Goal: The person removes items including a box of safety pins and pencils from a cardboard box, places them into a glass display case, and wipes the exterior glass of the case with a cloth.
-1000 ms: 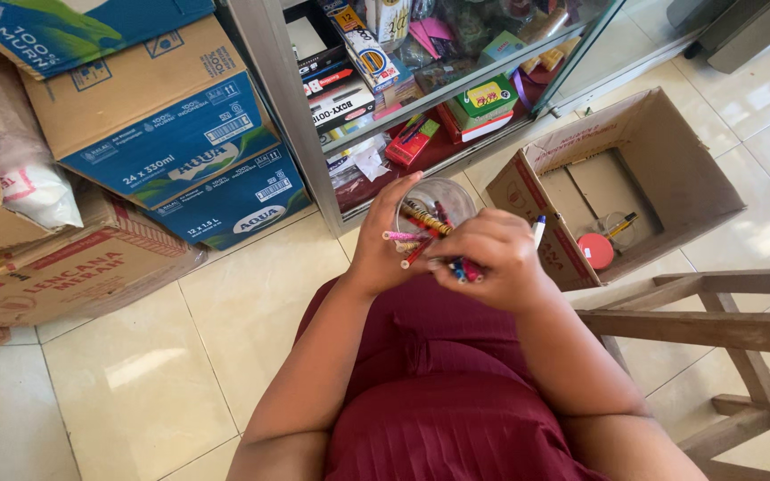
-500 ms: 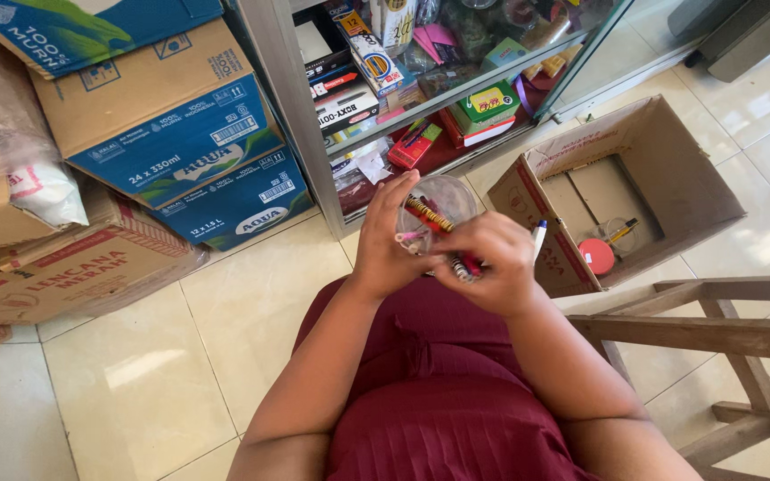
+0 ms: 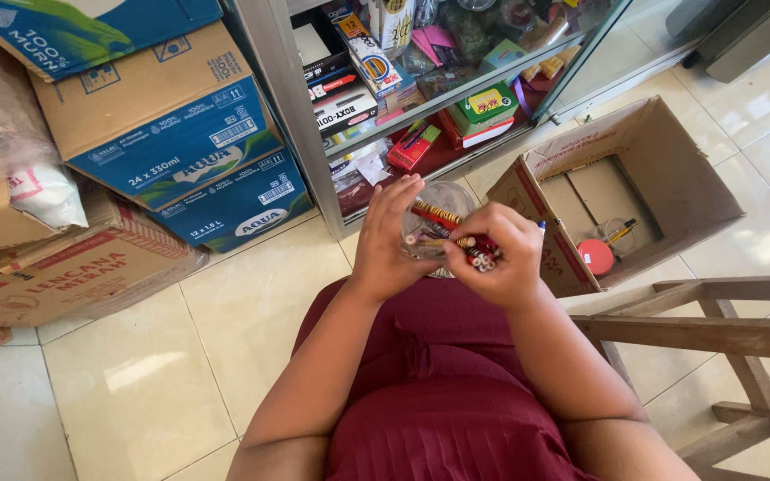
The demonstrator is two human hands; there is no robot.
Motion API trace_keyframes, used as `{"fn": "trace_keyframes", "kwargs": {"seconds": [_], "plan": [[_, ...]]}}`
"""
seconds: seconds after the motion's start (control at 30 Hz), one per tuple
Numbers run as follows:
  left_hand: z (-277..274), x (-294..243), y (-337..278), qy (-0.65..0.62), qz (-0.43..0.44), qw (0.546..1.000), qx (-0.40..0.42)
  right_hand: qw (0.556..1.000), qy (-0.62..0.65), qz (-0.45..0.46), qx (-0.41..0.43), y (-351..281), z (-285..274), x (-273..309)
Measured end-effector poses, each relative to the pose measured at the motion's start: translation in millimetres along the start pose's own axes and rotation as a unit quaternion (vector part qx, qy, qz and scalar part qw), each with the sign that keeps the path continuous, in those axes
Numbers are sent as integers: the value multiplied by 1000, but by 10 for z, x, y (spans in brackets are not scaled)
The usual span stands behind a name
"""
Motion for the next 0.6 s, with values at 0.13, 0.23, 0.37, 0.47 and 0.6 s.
{"fn": "trace_keyframes", "kwargs": {"seconds": [0.13, 0.23, 0.37, 0.47, 0.6], "plan": [[120, -7, -45, 63, 13, 997, 45, 996, -61, 15, 68, 9, 143, 25], [211, 61, -115, 46, -9, 998, 45, 997, -43, 23, 62, -20, 159, -41], [324, 310, -220, -111, -132, 984, 33, 996, -33, 78, 33, -52, 7, -325], [418, 416, -301, -189, -188, 964, 10, 995, 9, 92, 35, -111, -106, -486], [574, 474, -366, -281, -192, 940, 1, 993, -4, 117, 24, -292, -91, -782]]}}
Point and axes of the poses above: each hand's wrist, its own y-axis towards the middle knuckle, its own z-axis out of the palm, x = y × z, the point moved 10 cm from there along y, towards the middle knuckle, and after that the axes turned 12 degrees about z, right-handed, at the moved point
